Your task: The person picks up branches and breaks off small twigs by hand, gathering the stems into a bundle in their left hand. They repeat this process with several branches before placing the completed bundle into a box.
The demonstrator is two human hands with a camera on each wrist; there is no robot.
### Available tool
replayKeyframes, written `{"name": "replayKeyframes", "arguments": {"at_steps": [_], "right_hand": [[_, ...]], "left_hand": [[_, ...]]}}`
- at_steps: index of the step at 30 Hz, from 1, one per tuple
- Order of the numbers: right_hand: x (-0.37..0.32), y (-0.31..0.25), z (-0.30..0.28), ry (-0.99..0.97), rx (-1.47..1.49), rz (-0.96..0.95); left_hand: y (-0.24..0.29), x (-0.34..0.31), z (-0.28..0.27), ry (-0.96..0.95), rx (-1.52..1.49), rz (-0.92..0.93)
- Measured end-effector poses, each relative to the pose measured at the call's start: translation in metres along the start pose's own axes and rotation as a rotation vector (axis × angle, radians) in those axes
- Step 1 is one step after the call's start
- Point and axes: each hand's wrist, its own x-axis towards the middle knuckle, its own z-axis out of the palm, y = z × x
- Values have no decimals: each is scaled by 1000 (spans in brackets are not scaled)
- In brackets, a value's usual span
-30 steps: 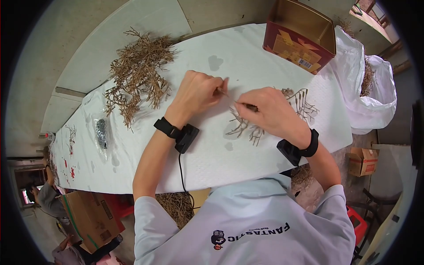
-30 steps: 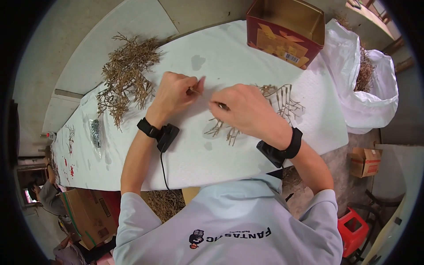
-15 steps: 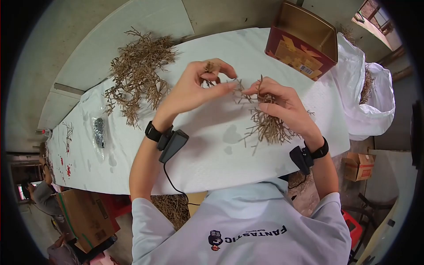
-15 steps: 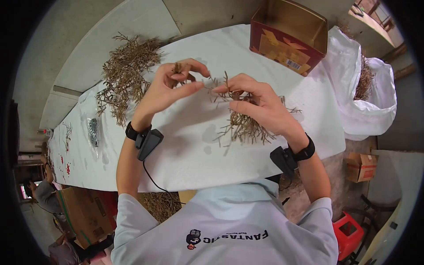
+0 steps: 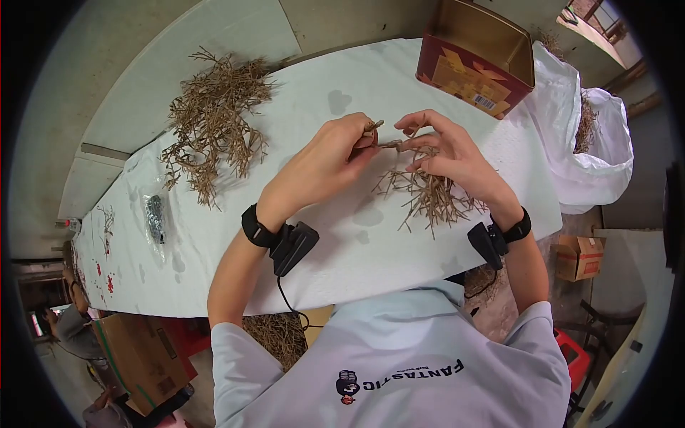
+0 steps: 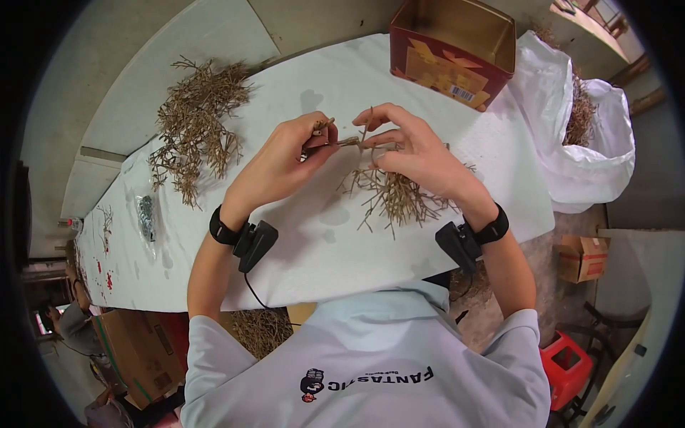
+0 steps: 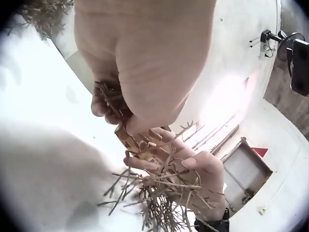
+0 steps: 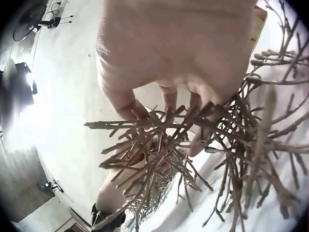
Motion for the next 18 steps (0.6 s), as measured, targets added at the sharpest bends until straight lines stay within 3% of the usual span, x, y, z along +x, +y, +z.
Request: {"name": "replayKeyframes", "arguments": {"at_steps": [3, 7, 11, 14, 18], "right_hand": [[1, -2, 0, 45, -71, 4], [3, -12, -7, -20, -233, 207], [1, -11, -2, -14, -73, 67], [-1, -11, -4, -62, -5, 15], [-1, -3, 4, -44, 21, -73]], "left_hand": [[-2, -2, 0, 29, -16, 29], [2, -2, -6, 77, -22, -92], [-3, -4, -10, 63, -139, -114], [-19, 2, -16, 140, -540, -276], [-26, 4, -20, 287, -671, -429]]}}
